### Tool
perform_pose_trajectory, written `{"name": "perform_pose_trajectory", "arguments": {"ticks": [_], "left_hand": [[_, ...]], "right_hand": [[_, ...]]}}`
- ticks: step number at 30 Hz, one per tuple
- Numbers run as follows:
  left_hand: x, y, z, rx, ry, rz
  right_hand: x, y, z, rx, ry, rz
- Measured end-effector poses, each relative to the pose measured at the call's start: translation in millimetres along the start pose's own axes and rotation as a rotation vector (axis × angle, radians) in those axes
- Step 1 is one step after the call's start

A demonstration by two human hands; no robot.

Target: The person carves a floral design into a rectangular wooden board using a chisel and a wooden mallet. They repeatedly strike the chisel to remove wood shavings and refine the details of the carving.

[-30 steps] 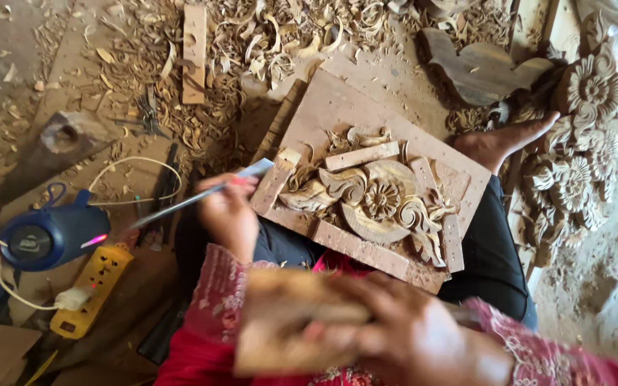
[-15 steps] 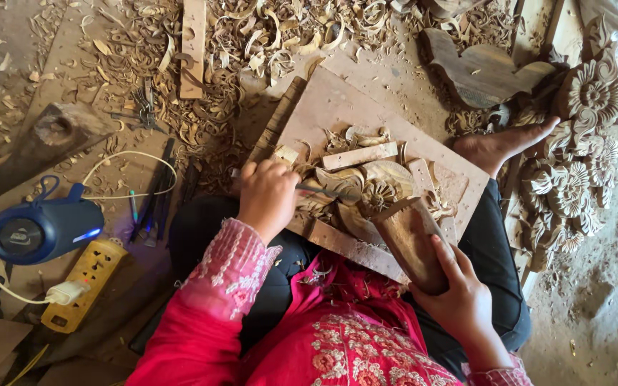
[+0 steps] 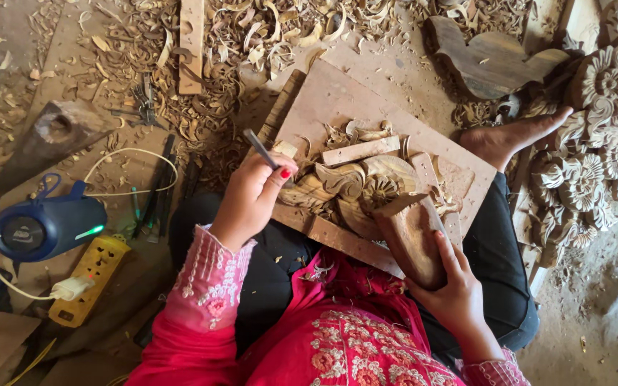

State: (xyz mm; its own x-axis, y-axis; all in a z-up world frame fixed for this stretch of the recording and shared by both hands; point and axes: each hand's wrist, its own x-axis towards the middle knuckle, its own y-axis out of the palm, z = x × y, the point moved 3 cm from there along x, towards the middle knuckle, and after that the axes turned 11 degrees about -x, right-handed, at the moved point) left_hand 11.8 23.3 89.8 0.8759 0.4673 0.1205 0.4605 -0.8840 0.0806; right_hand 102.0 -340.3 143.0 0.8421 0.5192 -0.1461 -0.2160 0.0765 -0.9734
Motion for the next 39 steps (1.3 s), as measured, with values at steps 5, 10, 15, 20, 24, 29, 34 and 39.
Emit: {"name": "perform_pose_trajectory", "arguments": {"ticks": [5, 10, 15, 20, 24, 29, 34, 39], "left_hand": [[6.3, -19.0, 12.3, 0.313, -0.096, -0.071], [13.9, -28.6, 16.6, 0.325, -0.029, 0.016], [26.7, -20.1, 23.5, 0.336, -0.037, 0.146], [31.0, -19.2, 26.1, 0.327, -0.089, 0.19], [40.2, -18.2, 28.9, 0.249, -0.065, 0.206], [56.5, -10.4, 41.5, 0.321, -0.132, 0.247], [58.9, -3.3, 48.5, 0.403, -0.133, 0.259], [53.6, -4.5, 53.5, 0.344, -0.138, 0.276]], "right_hand": [[-4.4, 7.0, -6.9, -0.008, 0.049, 0.026], [-5.1, 9.9, -7.6, -0.009, 0.042, 0.022], [-4.7, 12.5, -10.5, -0.02, 0.053, 0.024], [-7.9, 15.1, -13.9, -0.013, 0.047, 0.013], [2.7, 4.4, 0.4, 0.017, 0.002, -0.037], [75.7, -49.7, 32.7, 0.054, -0.476, -0.393], [174.3, -92.8, 59.9, 0.174, -0.441, -0.541], [249.5, -90.6, 108.1, 0.193, -0.31, -0.299]]}}
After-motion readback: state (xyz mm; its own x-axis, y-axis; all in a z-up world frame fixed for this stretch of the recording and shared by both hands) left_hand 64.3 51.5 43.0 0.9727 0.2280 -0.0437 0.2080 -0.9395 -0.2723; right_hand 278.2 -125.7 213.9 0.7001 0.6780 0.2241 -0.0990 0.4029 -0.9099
